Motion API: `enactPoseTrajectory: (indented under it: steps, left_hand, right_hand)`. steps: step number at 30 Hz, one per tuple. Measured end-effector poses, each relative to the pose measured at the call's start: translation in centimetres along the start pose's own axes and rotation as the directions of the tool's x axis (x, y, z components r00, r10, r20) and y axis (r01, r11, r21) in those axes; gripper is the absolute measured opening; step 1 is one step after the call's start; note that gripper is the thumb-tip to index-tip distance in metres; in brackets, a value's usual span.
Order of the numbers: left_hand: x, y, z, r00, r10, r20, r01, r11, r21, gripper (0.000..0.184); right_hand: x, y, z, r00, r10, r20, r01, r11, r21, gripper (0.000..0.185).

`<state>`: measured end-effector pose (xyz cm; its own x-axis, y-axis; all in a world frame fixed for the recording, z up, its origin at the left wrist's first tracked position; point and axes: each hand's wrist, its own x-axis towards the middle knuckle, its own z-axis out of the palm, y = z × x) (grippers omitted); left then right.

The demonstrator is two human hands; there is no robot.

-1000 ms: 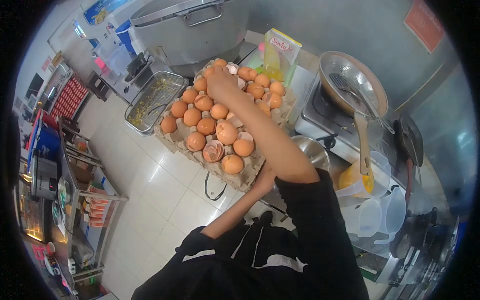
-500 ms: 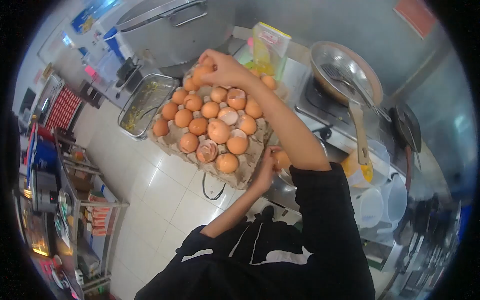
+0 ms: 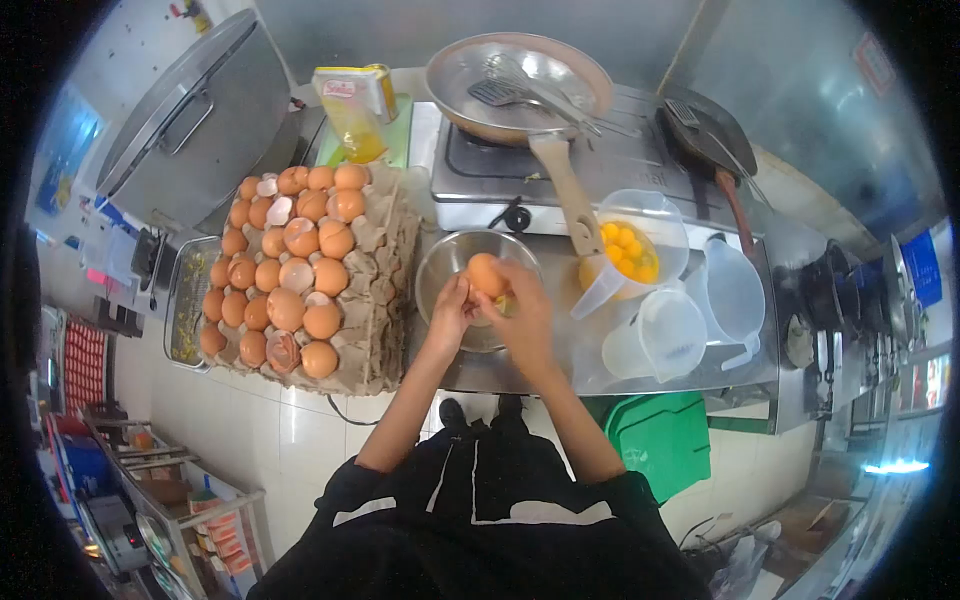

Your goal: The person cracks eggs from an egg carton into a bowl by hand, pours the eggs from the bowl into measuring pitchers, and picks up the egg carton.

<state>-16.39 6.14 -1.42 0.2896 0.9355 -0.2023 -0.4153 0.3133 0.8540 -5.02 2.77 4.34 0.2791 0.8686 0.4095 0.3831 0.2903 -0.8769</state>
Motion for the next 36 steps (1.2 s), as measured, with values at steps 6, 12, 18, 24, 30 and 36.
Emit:
enactPoseTrajectory:
  steps: [6,12,18,24,30,36]
  left_hand:
    - [-0.4,2.5,1.2,0.978,-0.120,-0.172,0.120,0.993,-0.008,0.032]
    - [0.9,4.2,0.0,0.995,-0.047,0.092,-0.001,0.887,0.463,0.031]
    - [1.5,3.8,-0.6,0.986,0.061,0.156,-0.143,0.793,0.593,0.033]
    - [0.5,4.6,0.8,0.932,0.341,0.126,-0.304,0.538,0.787,0.036]
    - [-0.4,4.9,1.0,0.843,0.492,0.217,-0.349,0.192,0.917,0.049]
    - [-1.8,3.3,-0.9,0.926,0.360,-0.113,-0.289,0.869,0.402,0.073]
  right_hand:
    - [-0.3,2.6,-0.7,0.957,0.290,-0.016,-0.273,0.918,0.288,0.031]
    - [1.5,3.6,-2.1,0.697,0.608,0.380,-0.713,0.641,0.284,0.034]
    - [2.2,3.0,-2.0,0.755,0.436,0.489,-0.547,0.831,0.104,0.033]
    - [2.4,5.0,-2.1,0.918,-0.093,0.386,0.129,0.989,-0.068,0.053]
    - [1.9,2.0,-1.5,0.928,-0.076,0.365,0.233,0.883,-0.408,0.057]
    - [5.2,1.7,1.1,0.901,0.056,0.431,-0.143,0.975,0.173,0.044]
